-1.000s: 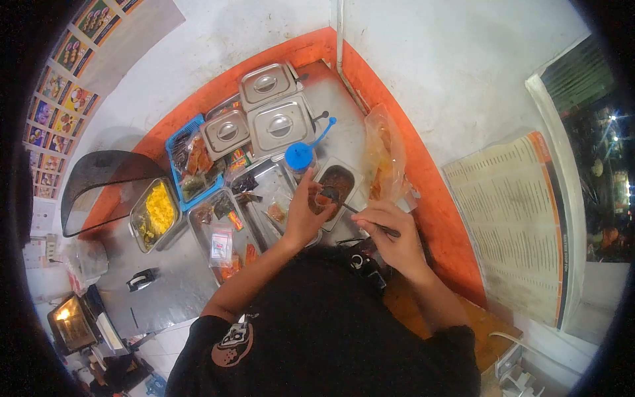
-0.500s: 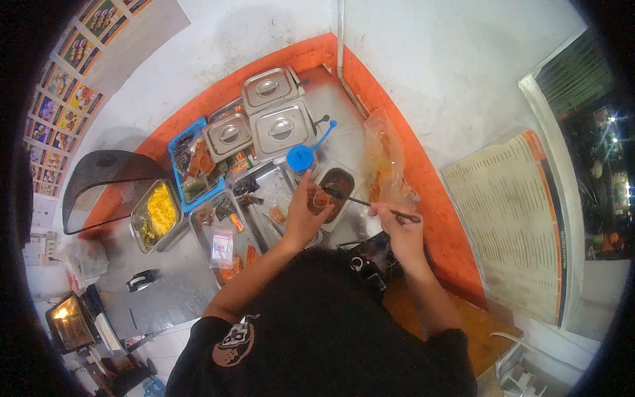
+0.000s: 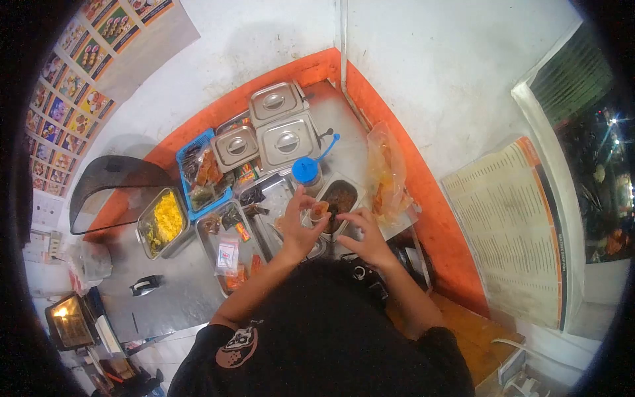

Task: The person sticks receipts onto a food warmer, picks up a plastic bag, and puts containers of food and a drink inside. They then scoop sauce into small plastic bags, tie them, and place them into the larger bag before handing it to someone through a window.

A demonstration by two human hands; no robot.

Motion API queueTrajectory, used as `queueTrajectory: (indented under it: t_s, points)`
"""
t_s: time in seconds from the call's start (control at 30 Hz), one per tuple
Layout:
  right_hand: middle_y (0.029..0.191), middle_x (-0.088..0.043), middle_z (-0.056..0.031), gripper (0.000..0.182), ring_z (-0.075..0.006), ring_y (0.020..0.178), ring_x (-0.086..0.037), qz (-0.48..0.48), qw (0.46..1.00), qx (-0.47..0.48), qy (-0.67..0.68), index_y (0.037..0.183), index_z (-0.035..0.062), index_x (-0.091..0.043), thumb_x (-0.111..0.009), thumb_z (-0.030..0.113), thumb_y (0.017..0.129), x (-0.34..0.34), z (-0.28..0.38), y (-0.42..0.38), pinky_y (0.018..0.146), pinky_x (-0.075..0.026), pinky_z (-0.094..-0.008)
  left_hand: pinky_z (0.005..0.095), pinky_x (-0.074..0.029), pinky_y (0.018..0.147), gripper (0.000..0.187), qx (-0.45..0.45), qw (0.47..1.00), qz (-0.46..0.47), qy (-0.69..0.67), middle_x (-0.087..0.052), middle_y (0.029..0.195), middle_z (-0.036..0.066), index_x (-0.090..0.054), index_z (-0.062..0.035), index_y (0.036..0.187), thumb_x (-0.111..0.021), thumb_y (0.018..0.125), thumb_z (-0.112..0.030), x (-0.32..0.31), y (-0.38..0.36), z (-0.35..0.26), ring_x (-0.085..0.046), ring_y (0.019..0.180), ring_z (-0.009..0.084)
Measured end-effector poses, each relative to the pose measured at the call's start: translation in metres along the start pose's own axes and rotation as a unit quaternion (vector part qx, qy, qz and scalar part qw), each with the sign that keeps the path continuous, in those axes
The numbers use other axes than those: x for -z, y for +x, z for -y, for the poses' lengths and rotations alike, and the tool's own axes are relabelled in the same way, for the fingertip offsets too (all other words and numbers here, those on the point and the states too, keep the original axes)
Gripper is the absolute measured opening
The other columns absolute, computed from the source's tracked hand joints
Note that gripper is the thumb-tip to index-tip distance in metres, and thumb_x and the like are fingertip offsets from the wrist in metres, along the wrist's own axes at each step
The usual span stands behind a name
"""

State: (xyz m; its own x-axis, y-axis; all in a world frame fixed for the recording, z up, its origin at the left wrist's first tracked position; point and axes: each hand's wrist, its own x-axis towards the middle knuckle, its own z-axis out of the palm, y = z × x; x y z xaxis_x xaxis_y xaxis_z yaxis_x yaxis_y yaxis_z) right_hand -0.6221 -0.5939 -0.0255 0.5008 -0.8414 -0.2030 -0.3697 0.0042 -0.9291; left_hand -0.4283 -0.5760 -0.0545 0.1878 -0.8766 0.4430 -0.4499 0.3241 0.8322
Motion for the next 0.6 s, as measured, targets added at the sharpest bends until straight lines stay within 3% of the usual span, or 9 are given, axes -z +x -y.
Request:
queueTrajectory:
  t_s: [0.07, 0.17, 0.23, 0.3, 0.37, 0.47, 0.6]
  points:
    - [0.112, -0.054, -0.0096, 0.036, -0.0241, 0.115, -0.05, -0.124, 0.982, 0.14, -0.028, 0.106, 0.0065, -0.064, -0.076, 0.014, 0.073, -0.015, 0.003, 0.008, 0.099, -0.038, -0.0362, 0.0344, -0.05, 0.086, 0.087, 0.02, 1.0, -0.001, -0.02, -0.058, 0.106, 0.012, -0.033, 0.0007, 0.145, -0.08, 0.073, -0.006, 0.003, 0.002, -0.01, -0.06, 0.096, 0.0239]
    - [0.113, -0.057, -0.0119, 0.035, -0.0257, 0.111, -0.052, -0.191, 0.957, 0.216, -0.026, 0.103, 0.0064, -0.063, -0.076, 0.013, 0.071, -0.031, 0.007, 0.021, 0.097, -0.04, -0.0363, 0.0337, -0.047, 0.093, 0.09, 0.086, 0.993, 0.01, -0.085, -0.056, 0.109, 0.009, -0.031, -0.0005, 0.144, -0.082, 0.07, -0.001, 0.007, 0.005, -0.023, -0.057, 0.101, 0.019]
    - [0.111, -0.059, -0.0109, 0.031, -0.0236, 0.106, -0.055, -0.204, 0.951, 0.231, 0.01, 0.102, 0.0057, -0.062, -0.074, 0.011, 0.074, -0.037, 0.008, 0.027, 0.094, -0.042, -0.0346, 0.0326, -0.045, 0.095, 0.091, 0.136, 0.969, 0.006, -0.206, -0.054, 0.109, 0.007, -0.031, -0.0015, 0.145, -0.082, 0.07, -0.001, 0.01, 0.008, -0.03, -0.056, 0.104, 0.0181]
    - [0.109, -0.062, -0.01, 0.026, -0.0216, 0.101, -0.057, -0.214, 0.944, 0.246, 0.046, 0.101, 0.0051, -0.062, -0.072, 0.009, 0.077, -0.044, 0.012, 0.03, 0.091, -0.044, -0.0329, 0.0318, -0.045, 0.094, 0.088, 0.123, 0.966, 0.004, -0.228, -0.054, 0.109, 0.007, -0.032, -0.0015, 0.145, -0.08, 0.072, 0.0, 0.017, 0.012, -0.039, -0.055, 0.104, 0.0173]
    - [0.102, -0.063, -0.0083, 0.018, -0.0171, 0.098, -0.057, -0.23, 0.941, 0.17, 0.183, 0.102, 0.0026, -0.06, -0.064, 0.001, 0.085, -0.048, 0.021, 0.03, 0.086, -0.043, -0.0301, 0.031, -0.045, 0.094, 0.085, 0.108, 0.962, 0.002, -0.25, -0.054, 0.108, 0.007, -0.032, -0.0015, 0.144, -0.079, 0.074, 0.002, 0.021, 0.013, -0.039, -0.055, 0.104, 0.0164]
    - [0.097, -0.065, -0.0058, 0.01, -0.013, 0.093, -0.059, -0.228, 0.934, 0.157, 0.225, 0.1, 0.0029, -0.06, -0.06, 0.001, 0.09, -0.046, 0.025, 0.032, 0.085, -0.043, -0.0272, 0.0299, -0.048, 0.089, 0.072, 0.106, 0.948, -0.013, -0.299, -0.056, 0.108, 0.007, -0.037, -0.0022, 0.142, -0.073, 0.08, 0.002, 0.028, 0.009, -0.034, -0.056, 0.1, 0.0147]
    - [0.093, -0.065, -0.0035, 0.01, -0.0089, 0.086, -0.058, -0.233, 0.927, 0.174, 0.235, 0.098, 0.0016, -0.062, -0.064, 0.004, 0.089, -0.043, 0.027, 0.032, 0.079, -0.046, -0.0256, 0.0284, -0.048, 0.088, 0.054, 0.119, 0.947, -0.025, -0.298, -0.058, 0.101, 0.005, -0.043, -0.0017, 0.138, -0.064, 0.088, 0.003, 0.035, 0.005, -0.036, -0.058, 0.095, 0.0132]
